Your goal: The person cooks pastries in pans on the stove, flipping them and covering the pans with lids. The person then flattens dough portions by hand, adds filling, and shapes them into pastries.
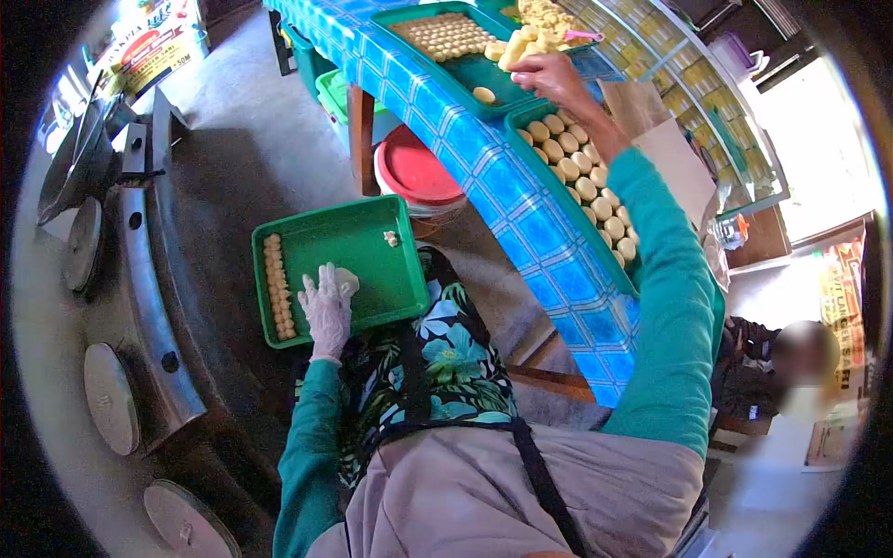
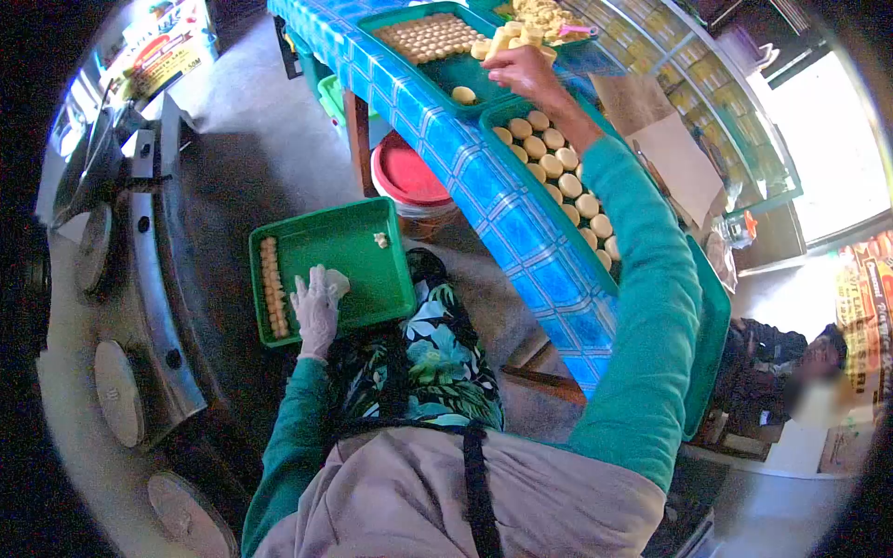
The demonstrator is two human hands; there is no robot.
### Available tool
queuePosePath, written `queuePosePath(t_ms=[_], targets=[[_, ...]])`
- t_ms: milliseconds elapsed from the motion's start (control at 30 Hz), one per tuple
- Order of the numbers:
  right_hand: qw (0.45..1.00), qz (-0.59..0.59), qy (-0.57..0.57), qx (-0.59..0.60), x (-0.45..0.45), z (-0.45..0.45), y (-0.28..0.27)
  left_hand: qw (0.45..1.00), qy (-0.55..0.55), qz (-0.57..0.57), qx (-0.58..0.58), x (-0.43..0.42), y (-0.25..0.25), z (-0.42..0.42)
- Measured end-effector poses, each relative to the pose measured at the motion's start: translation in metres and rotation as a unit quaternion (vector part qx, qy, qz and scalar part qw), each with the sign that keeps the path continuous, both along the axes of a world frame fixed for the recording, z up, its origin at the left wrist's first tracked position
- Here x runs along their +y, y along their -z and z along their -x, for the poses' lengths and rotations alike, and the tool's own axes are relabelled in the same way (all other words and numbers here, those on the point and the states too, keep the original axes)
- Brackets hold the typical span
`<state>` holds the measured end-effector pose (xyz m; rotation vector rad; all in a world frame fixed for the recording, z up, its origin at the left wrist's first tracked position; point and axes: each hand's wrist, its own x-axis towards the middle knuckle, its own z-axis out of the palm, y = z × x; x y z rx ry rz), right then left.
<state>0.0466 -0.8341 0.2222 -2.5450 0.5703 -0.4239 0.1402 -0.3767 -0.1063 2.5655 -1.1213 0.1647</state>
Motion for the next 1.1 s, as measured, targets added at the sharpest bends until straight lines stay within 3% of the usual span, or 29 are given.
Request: queuePosePath(t_ms=[33,100,133,167,233,267,300,400,500,533,567,600,667,700,733,767,800,867,967,1100], targets=[[0.997,0.045,-0.062,-0.009,-0.018,-0.017,0.019,1.000,-0.005,-0.004,-0.001,0.002,-0.003,-0.002],[0.988,0.076,-0.135,-0.015,-0.026,-0.040,0.041,0.984,-0.106,-0.043,0.136,0.014,-0.008,-0.002],[0.989,0.083,-0.104,0.063,-0.026,-0.047,0.045,0.994,-0.106,0.013,0.034,0.019,0.001,0.001],[0.982,0.089,-0.080,0.144,-0.024,-0.056,0.051,0.988,-0.118,-0.052,0.090,0.022,0.011,-0.002],[0.973,0.098,-0.052,0.204,-0.039,-0.073,0.066,0.983,-0.129,-0.071,0.106,0.022,0.013,0.001],[0.984,0.003,-0.020,0.180,-0.040,-0.070,0.068,0.979,-0.133,-0.068,0.140,0.020,0.008,0.002],[0.978,0.052,-0.076,0.185,-0.056,-0.074,0.075,0.981,-0.127,-0.059,0.133,0.018,0.021,0.000],[0.984,0.065,-0.022,0.167,-0.042,-0.075,0.064,0.962,-0.194,-0.060,0.183,0.002,0.020,-0.001],[0.992,0.013,-0.019,0.120,-0.072,-0.098,0.036,0.945,-0.208,0.047,0.247,-0.003,0.021,0.002],[0.999,-0.009,-0.050,0.011,-0.063,-0.099,0.020,0.944,-0.210,0.048,0.250,-0.005,0.022,0.004],[0.991,-0.113,-0.069,-0.024,-0.062,-0.109,0.010,0.939,-0.230,0.093,0.239,-0.007,0.024,0.005],[0.985,-0.158,-0.060,-0.039,-0.027,-0.114,0.004,0.931,-0.250,0.136,0.227,-0.008,0.026,0.008],[0.966,-0.245,-0.039,-0.074,0.050,-0.124,-0.011,0.929,-0.260,0.116,0.237,-0.011,0.026,0.006],[0.975,-0.196,-0.063,-0.085,0.110,-0.122,-0.004,0.927,-0.270,0.098,0.242,-0.014,0.025,0.001],[0.964,-0.149,-0.197,-0.098,0.104,-0.131,0.037,0.911,-0.280,0.054,0.299,-0.017,0.021,-0.007],[0.955,-0.175,-0.224,-0.083,0.178,-0.114,0.055,0.910,-0.283,0.055,0.298,-0.020,0.018,-0.009],[0.955,-0.184,-0.216,-0.083,0.212,-0.110,0.097,0.913,-0.283,0.073,0.285,-0.022,0.017,-0.007],[0.941,-0.275,-0.185,0.075,0.243,-0.103,0.184,0.923,-0.261,0.137,0.246,-0.023,0.024,-0.001],[0.960,-0.231,-0.152,0.039,0.273,-0.085,0.311,0.898,-0.279,0.218,0.261,-0.027,0.021,0.005],[0.967,-0.241,-0.073,0.033,0.301,-0.079,0.356,0.835,-0.363,0.327,0.254,-0.029,0.036,0.003]])
